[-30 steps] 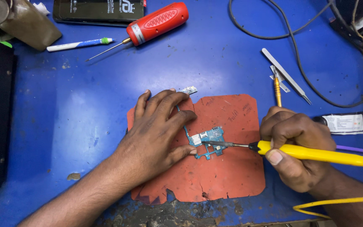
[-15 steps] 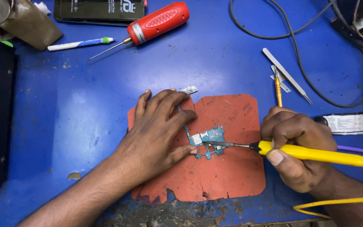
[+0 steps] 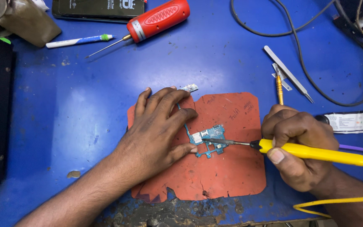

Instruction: The person uses a soldering iron to apply heat and solder to specific points on a small blue circuit board. They hold the board steady with one hand while manipulating the soldering iron with the other, working on different areas of the board throughout the clip.

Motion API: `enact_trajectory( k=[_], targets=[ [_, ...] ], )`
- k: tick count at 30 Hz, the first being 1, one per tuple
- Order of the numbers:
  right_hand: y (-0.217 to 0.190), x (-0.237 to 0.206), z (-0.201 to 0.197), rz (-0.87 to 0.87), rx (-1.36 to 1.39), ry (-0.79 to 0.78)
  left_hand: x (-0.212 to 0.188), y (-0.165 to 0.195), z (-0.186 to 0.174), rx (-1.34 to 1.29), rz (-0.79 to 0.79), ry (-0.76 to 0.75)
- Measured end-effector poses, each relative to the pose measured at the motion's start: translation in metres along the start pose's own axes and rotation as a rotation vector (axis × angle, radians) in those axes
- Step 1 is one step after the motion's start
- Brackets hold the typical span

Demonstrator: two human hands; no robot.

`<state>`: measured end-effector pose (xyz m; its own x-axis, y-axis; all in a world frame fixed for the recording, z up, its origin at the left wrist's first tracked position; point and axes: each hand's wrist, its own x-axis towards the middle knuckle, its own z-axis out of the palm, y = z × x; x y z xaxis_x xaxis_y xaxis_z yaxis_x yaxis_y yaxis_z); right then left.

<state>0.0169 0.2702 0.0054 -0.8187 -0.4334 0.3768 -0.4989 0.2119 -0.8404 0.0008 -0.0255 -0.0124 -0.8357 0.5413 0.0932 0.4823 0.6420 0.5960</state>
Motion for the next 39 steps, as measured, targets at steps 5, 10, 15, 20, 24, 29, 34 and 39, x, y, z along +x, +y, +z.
enact_trajectory(
  k=[5, 10, 15, 20, 24, 29, 34, 39],
  targets=[
    [0.0001, -0.0003, -0.0005, 0.014, -0.005, -0.005, 0.0009, 0.0009, -0.0003, -0.004, -0.009, -0.007],
    [0.0007, -0.0003, -0.0001, 0.020, -0.001, -0.009, 0.0029, 0.0014, -0.0010, -0.019, -0.042, -0.042],
    [0.0001, 0.0000, 0.0005, 0.024, -0.007, -0.014, 0.0028, 0.0021, -0.0011, -0.019, -0.038, -0.034],
    [-0.0009, 0.0012, 0.0003, 0.018, -0.016, -0.016, 0.0031, 0.0018, -0.0021, -0.015, -0.038, -0.037],
    [-0.0014, 0.0016, -0.0001, 0.002, -0.030, -0.017, 0.0029, 0.0017, -0.0017, -0.018, -0.033, -0.032],
    [-0.0013, 0.0016, 0.0007, 0.019, -0.011, -0.022, 0.0025, 0.0016, -0.0014, -0.014, -0.031, -0.032],
    [-0.0008, 0.0023, 0.0005, 0.009, -0.020, -0.018, 0.0027, 0.0015, -0.0017, -0.015, -0.043, -0.038],
    [-0.0005, 0.0021, 0.0008, -0.001, -0.026, -0.013, 0.0032, 0.0011, -0.0013, -0.016, -0.037, -0.040]
  ],
)
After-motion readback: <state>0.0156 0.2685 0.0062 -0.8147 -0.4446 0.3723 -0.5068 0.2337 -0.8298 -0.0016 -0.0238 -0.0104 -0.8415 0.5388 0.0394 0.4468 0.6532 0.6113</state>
